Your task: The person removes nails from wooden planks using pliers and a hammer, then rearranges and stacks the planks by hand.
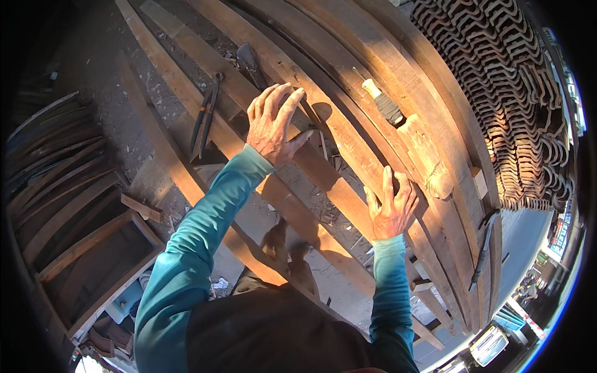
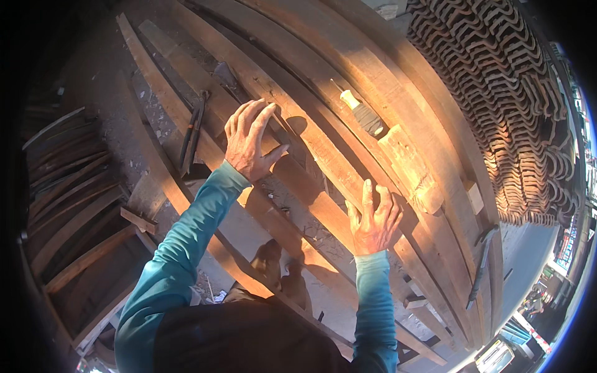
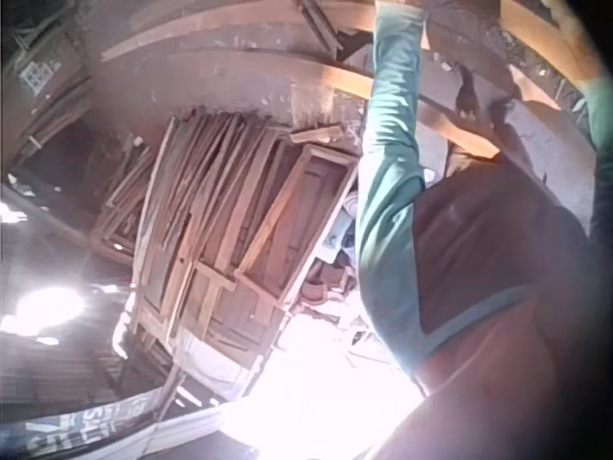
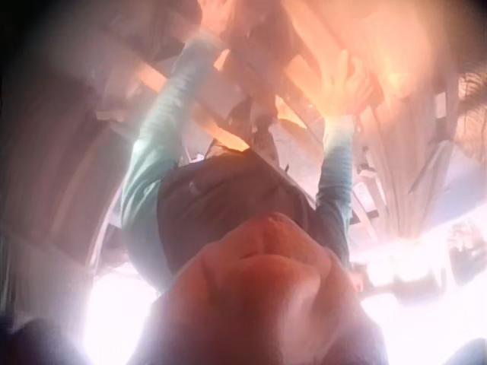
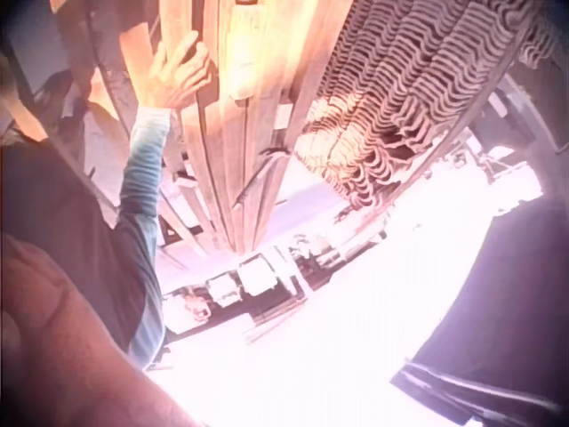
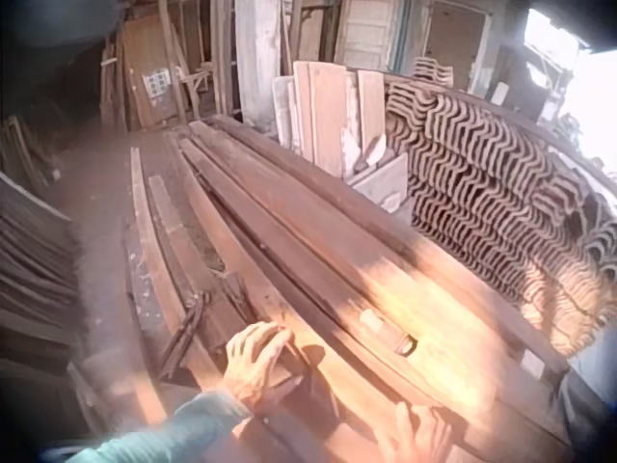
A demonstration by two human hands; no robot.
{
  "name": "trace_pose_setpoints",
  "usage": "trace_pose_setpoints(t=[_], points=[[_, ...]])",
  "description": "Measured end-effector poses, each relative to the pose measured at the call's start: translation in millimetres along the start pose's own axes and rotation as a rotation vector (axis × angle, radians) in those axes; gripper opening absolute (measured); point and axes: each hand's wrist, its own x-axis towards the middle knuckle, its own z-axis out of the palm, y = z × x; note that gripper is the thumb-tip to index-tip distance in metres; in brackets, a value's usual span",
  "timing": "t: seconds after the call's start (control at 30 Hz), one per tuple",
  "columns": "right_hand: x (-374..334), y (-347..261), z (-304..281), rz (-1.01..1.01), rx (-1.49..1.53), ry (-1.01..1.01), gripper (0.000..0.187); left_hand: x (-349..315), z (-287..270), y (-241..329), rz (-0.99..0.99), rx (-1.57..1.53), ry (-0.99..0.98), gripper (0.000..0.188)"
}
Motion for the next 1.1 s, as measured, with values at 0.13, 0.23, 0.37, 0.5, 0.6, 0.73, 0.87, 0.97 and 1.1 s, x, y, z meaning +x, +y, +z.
trace_pose_setpoints(t=[0.13,0.23,0.37,0.5,0.6,0.73,0.87,0.97,1.1], points=[[3.1,20.3,8.7,-0.03,0.087,-0.031,0.065,6.5,42.5,17.7,0.184,0.086,-0.133,0.101],[2.5,24.9,25.7,-0.127,0.246,0.093,0.061,12.7,50.2,2.1,0.324,0.234,-0.008,0.088],[-6.8,22.8,26.6,-0.054,0.175,0.053,0.067,33.9,76.4,-34.7,0.42,0.364,0.065,0.063],[-46.7,26.0,8.9,0.012,0.068,-0.043,0.062,42.3,82.5,-29.3,0.454,0.339,0.013,0.068],[-53.6,32.1,11.7,0.04,0.039,-0.044,0.061,44.1,74.4,-22.3,0.455,0.369,-0.085,0.078],[-37.6,31.4,22.9,0.04,0.042,-0.024,0.052,46.9,62.5,-30.5,0.43,0.439,-0.133,0.089],[-25.4,37.3,-0.1,-0.022,0.041,-0.073,0.045,54.5,52.1,-21.8,0.407,0.492,-0.193,0.086],[-25.8,52.6,2.3,-0.016,0.098,-0.071,0.052,70.7,41.0,7.1,0.432,0.468,-0.304,0.084],[-19.7,52.7,-14.4,0.031,0.14,-0.131,0.057,84.1,41.2,2.4,0.492,0.507,-0.289,0.08]])
